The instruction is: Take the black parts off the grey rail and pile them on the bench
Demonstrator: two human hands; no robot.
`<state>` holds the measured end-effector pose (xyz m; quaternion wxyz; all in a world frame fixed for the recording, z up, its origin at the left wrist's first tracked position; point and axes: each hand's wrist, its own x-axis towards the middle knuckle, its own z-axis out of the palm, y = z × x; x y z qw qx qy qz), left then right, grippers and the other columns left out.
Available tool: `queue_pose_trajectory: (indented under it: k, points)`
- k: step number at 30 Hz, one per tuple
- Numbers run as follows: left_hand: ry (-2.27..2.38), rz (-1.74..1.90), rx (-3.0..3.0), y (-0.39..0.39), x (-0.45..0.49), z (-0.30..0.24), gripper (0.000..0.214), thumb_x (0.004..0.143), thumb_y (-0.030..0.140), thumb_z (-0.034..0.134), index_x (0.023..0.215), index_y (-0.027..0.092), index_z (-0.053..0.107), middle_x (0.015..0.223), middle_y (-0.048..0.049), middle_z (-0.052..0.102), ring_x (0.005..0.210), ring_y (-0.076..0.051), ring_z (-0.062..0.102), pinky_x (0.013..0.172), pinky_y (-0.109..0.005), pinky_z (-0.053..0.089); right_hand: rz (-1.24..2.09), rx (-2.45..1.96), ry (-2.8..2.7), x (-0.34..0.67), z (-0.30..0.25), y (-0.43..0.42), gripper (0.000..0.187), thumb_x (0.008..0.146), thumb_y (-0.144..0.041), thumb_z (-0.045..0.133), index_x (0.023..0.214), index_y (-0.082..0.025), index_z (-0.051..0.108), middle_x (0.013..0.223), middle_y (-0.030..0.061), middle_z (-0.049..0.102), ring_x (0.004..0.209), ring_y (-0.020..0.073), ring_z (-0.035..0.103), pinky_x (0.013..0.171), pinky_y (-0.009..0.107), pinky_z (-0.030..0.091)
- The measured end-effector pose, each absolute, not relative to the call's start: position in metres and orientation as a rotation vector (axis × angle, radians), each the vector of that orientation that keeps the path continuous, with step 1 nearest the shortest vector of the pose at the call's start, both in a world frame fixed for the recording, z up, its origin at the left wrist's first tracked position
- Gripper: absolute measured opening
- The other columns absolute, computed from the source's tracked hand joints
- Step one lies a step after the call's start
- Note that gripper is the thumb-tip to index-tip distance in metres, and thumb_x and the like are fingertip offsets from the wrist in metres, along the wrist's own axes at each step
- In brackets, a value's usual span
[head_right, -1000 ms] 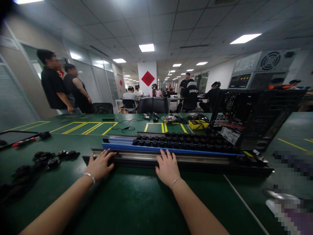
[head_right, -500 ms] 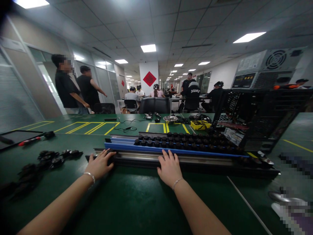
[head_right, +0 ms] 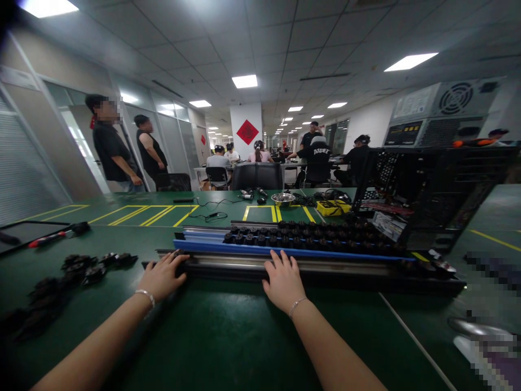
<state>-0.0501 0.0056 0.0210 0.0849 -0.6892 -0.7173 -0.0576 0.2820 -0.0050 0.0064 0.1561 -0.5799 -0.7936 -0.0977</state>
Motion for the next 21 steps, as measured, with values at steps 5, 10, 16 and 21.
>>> queue_pose_trajectory:
  k: [5,10,16,21]
  points:
    - [-2.135,-0.187,-2.046,0.006,-0.058,0.019,0.052,0.074,0.04,0.043,0.125,0.034,0.042,0.139,-0.0041,0.037,0.13,-0.026,0.026,0.099,-0.056,0.023,-0.283,-1.65,-2.27,0.283,0.006,-0.005,0.035,0.077,-0.036,0.048,0.109,-0.024,0.054,0.139,0.0076,0.036,0.128,0.0292,0.024,0.101,0.047,0.015]
    - [-2.148,-0.189,-2.043,0.008,-0.065,0.017,0.051,0.073,0.041,0.044,0.124,0.034,0.042,0.14,-0.0037,0.036,0.132,-0.025,0.022,0.099,-0.055,0.024,-0.286,-1.64,-2.274,0.283,0.005,-0.004,0.036,0.077,-0.036,0.048,0.111,-0.024,0.054,0.139,0.0074,0.035,0.127,0.0293,0.024,0.101,0.047,0.016]
    - [-2.155,-0.175,-2.044,0.008,-0.07,0.018,0.052,0.073,0.04,0.045,0.124,0.033,0.041,0.139,-0.0043,0.037,0.132,-0.025,0.021,0.099,-0.054,0.025,-0.277,-1.644,-2.273,0.282,0.006,-0.005,0.036,0.077,-0.035,0.047,0.11,-0.024,0.054,0.139,0.0077,0.035,0.128,0.0291,0.024,0.101,0.046,0.015]
    - [-2.187,-0.144,-2.027,0.01,-0.077,0.018,0.054,0.072,0.038,0.047,0.125,0.031,0.041,0.14,-0.0048,0.036,0.132,-0.025,0.021,0.101,-0.051,0.023,-0.282,-1.641,-2.278,0.282,0.007,-0.006,0.035,0.077,-0.035,0.047,0.11,-0.023,0.054,0.139,0.0082,0.036,0.127,0.029,0.024,0.1,0.046,0.015]
